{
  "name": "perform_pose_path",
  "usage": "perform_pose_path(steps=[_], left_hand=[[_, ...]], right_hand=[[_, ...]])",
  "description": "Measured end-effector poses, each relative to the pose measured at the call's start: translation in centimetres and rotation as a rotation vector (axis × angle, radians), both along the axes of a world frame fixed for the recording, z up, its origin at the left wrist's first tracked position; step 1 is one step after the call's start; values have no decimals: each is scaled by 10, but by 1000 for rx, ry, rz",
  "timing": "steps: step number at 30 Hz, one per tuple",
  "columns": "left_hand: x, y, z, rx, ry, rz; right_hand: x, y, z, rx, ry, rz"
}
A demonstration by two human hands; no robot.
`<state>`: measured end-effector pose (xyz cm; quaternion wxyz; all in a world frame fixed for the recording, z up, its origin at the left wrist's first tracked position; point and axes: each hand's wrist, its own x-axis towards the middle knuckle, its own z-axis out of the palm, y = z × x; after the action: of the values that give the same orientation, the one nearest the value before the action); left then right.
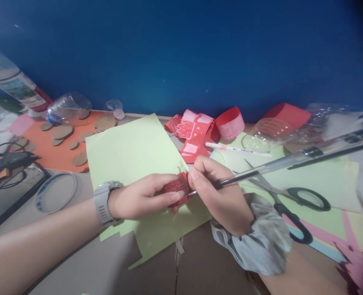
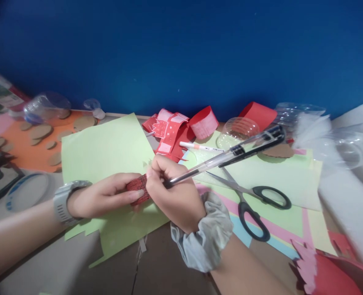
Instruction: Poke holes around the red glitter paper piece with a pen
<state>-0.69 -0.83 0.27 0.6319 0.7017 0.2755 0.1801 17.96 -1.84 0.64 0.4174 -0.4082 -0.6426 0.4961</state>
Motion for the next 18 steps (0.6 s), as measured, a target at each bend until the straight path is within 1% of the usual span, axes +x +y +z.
perform_pose_path(steps=[18], left_hand=[[1,0,2,-30,-10,2]], right_hand=[[-2,1,-4,-23,1,-24]])
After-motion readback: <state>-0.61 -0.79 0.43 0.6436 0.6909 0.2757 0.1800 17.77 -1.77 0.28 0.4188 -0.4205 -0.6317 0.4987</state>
